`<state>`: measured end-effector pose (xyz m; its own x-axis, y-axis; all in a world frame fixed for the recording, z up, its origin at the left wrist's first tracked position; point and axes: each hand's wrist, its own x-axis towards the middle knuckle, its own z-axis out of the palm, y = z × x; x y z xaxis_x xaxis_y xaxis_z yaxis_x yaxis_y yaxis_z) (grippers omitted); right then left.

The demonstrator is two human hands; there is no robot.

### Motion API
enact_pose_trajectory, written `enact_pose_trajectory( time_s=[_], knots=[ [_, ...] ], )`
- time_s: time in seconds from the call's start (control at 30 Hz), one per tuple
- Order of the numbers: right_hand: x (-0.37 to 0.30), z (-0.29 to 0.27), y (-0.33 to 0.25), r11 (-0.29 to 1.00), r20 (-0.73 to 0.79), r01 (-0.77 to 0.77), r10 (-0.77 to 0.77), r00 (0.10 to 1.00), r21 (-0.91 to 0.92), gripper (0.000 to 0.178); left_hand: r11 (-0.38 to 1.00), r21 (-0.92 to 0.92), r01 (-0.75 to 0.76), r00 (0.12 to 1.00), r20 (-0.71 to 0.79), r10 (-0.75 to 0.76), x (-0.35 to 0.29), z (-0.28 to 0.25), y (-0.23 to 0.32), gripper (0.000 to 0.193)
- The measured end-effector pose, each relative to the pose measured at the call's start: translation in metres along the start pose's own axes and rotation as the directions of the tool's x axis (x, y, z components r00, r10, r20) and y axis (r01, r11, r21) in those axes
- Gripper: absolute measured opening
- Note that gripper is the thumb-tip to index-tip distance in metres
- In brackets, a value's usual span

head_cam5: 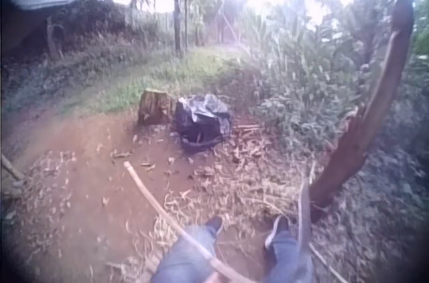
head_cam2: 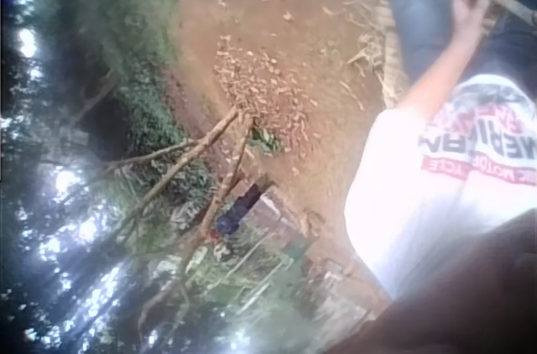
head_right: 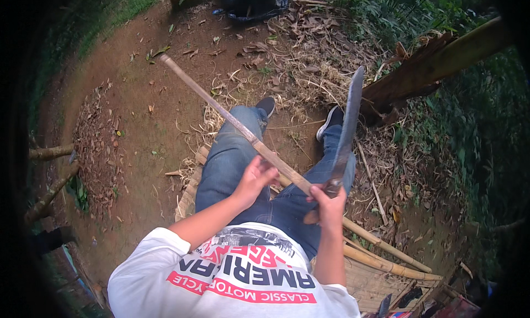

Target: The person holds a thin bamboo strip and scrapes its surface using a large blade, removing shavings until a section is thinned.

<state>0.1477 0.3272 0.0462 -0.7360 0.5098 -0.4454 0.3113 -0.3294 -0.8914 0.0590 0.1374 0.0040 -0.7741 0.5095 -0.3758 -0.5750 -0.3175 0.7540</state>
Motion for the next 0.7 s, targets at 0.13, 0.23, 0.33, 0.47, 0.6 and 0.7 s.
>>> enact_pose_trajectory(
  time_s=[0.13,0.23,0.33,0.47,0.6,0.7],
  knots=[
    [0.012,-0.046,-0.025,0.985,0.003,-0.078,0.079,0.997,-0.156,0.032,0.789,0.605,0.103,0.857,0.349,-0.379,-0.048,0.0,0.034,0.062],
    [0.025,-0.072,-0.028,0.956,0.046,-0.129,0.146,0.988,-0.262,0.035,0.656,0.702,-0.276,0.789,0.555,-0.262,-0.056,-0.017,0.088,0.063],
    [0.032,-0.075,-0.031,0.922,0.053,-0.135,0.165,0.985,-0.364,0.035,0.397,0.876,-0.275,0.956,0.206,0.208,-0.016,-0.062,0.138,0.051],
    [0.049,-0.087,-0.018,0.919,0.108,-0.144,0.196,0.975,-0.367,0.034,-0.237,0.968,-0.082,0.974,0.128,0.187,0.058,-0.155,0.171,0.066],
    [0.055,-0.091,-0.012,0.922,0.153,-0.128,0.195,0.969,-0.367,0.033,-0.562,0.827,-0.018,0.999,0.031,0.013,0.093,-0.212,0.164,0.058],
    [0.058,-0.1,-0.011,0.905,0.101,-0.109,0.164,0.981,-0.411,0.028,-0.581,0.813,-0.027,0.997,-0.019,-0.073,0.107,-0.22,0.164,0.039]
  ],
)
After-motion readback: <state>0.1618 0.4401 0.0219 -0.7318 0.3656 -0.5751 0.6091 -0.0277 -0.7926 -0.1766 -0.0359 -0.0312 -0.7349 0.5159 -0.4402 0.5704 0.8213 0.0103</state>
